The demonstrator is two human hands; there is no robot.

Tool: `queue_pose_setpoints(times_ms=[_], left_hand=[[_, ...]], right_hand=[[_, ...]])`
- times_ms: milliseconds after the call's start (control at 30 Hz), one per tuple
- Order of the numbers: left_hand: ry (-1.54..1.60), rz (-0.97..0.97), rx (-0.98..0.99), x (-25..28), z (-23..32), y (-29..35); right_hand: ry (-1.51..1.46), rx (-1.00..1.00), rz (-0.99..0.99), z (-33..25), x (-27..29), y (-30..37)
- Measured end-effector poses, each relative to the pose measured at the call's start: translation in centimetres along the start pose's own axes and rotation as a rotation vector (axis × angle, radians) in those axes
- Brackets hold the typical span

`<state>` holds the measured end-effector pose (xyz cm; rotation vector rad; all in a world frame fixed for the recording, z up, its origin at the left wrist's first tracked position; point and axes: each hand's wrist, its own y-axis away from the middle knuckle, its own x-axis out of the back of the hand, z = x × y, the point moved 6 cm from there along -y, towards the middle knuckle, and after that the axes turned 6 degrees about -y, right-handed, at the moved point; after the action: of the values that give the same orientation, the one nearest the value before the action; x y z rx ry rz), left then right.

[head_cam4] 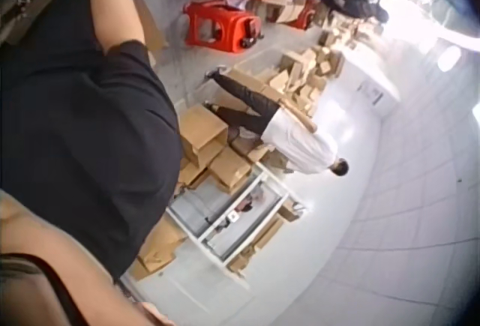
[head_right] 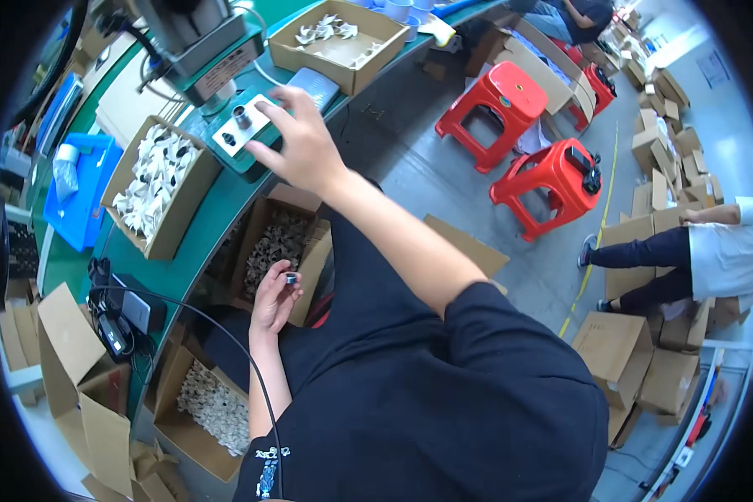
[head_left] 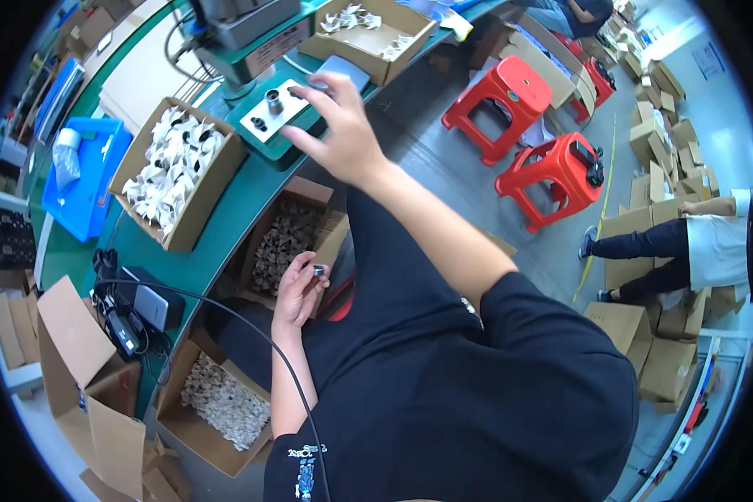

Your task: Manually assembling small electronic components using a press jig at a workbench.

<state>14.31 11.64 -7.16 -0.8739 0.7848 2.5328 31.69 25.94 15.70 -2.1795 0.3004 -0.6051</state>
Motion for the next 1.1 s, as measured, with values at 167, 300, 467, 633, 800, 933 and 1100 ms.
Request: queue_pose_setpoints(times_ms=[167, 300, 467, 633, 800, 933, 1100], left_hand=[[0.013, -0.087, -0.055, -0.9, 0.6, 1.3], [-0.011, -0.124, -0.053, -1.6, 0.6, 0.4], [0.103, -0.233, -0.13, -2.3, 1.0, -0.1], [0.061, -0.162, -0.034, -2.5, 1.8, -0.2], [-0.152, -0.138, -0.004, -1.2, 0.5, -1.5], [-0.281, -0.079, 0.025, -0.7, 0.1, -1.0], [0.044, -0.148, -0.052, -1.7, 2.2, 0.4]], right_hand=[[-0.599, -0.357, -0.713, -2.6, -2.0, 14.7], [-0.632, -0.407, -0.894, -3.3, -2.5, 17.5], [-0.64, -0.323, -0.856, -3.5, -2.8, 15.4], [-0.232, -0.107, -0.297, -0.2, 0.5, 2.1], [-0.048, -0.086, -0.236, 1.0, -0.9, -4.7], [-0.017, -0.112, -0.282, 1.3, -2.1, -4.6], [-0.21, 0.023, -0.533, -3.0, -2.4, 2.1]])
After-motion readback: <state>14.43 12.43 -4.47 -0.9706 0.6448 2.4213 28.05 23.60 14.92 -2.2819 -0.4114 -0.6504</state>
